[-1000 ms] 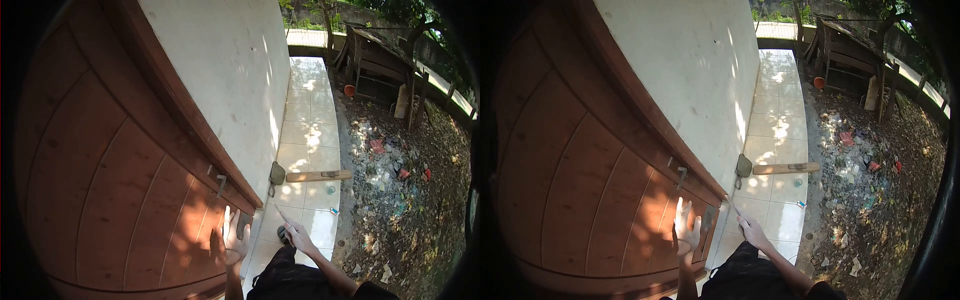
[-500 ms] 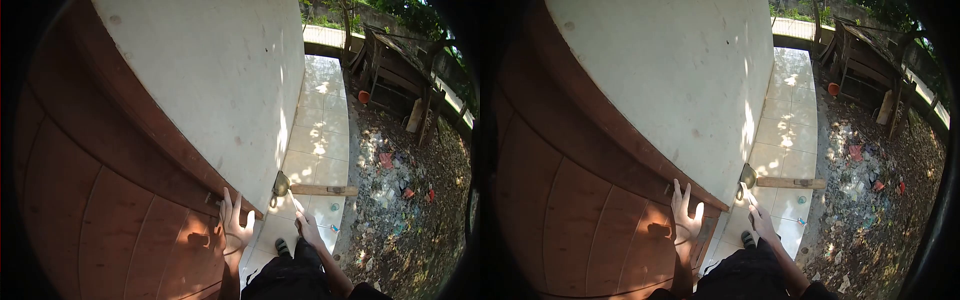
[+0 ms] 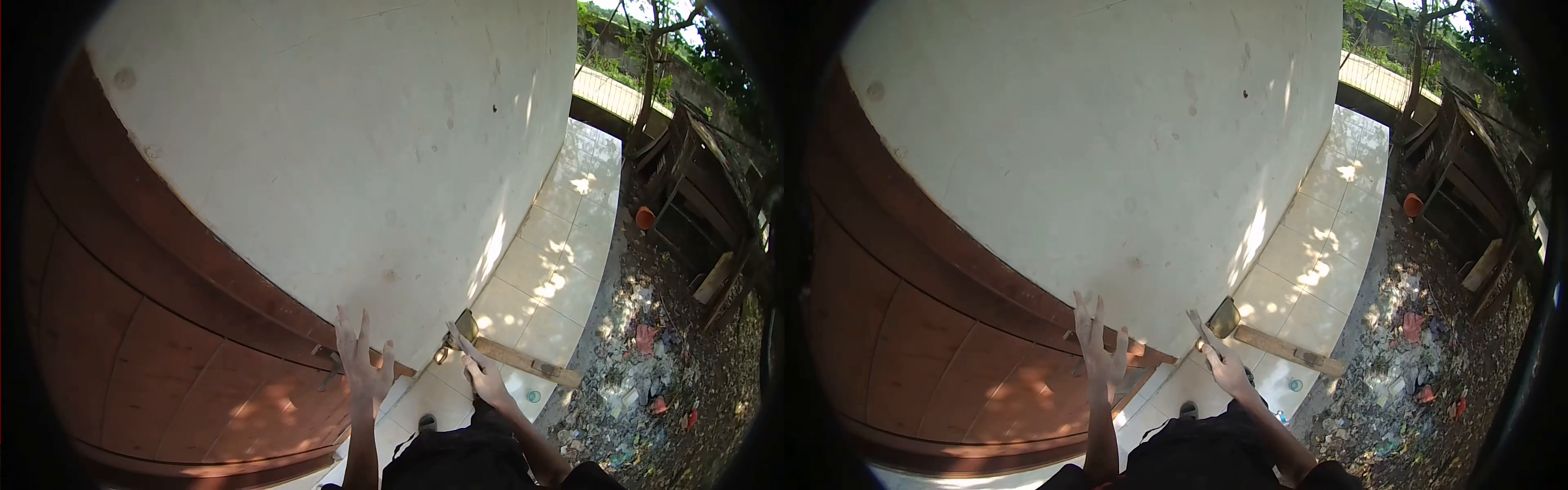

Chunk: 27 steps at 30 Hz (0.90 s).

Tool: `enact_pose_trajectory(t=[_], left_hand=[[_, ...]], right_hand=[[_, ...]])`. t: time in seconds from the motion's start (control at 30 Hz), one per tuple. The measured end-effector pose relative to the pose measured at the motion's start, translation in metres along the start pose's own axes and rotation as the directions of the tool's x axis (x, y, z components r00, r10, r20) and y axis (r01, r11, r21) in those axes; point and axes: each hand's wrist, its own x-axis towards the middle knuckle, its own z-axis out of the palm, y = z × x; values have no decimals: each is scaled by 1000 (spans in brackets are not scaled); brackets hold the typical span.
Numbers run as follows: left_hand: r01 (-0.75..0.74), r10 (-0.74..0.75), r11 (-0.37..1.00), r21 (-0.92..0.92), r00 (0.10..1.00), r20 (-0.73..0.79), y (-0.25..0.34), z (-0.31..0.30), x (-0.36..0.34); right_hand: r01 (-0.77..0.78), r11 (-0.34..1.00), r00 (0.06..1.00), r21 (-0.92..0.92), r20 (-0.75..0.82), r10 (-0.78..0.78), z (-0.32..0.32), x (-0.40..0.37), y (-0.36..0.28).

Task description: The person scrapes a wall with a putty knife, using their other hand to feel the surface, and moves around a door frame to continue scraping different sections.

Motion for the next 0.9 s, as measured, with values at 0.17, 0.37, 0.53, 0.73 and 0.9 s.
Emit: enact_pose_trajectory(t=[0.17,0.37,0.53,0.73,0.9], left_hand=[[107,-107,994,-9,984,-141,16,27,31],[231,-165,958,169,929,-332,4,58,53],[354,-220,891,285,885,-411,-5,70,59],[386,-206,850,359,870,-449,-13,76,61],[421,-230,816,397,866,-444,-17,77,60]], right_hand=[[35,986,998,-160,55,-27,-27,37,-23],[381,879,924,-285,130,-359,-17,94,-41],[636,676,763,-372,169,-625,4,154,-61],[747,480,619,-460,218,-754,20,200,-65],[720,452,621,-527,199,-758,20,218,-75]])
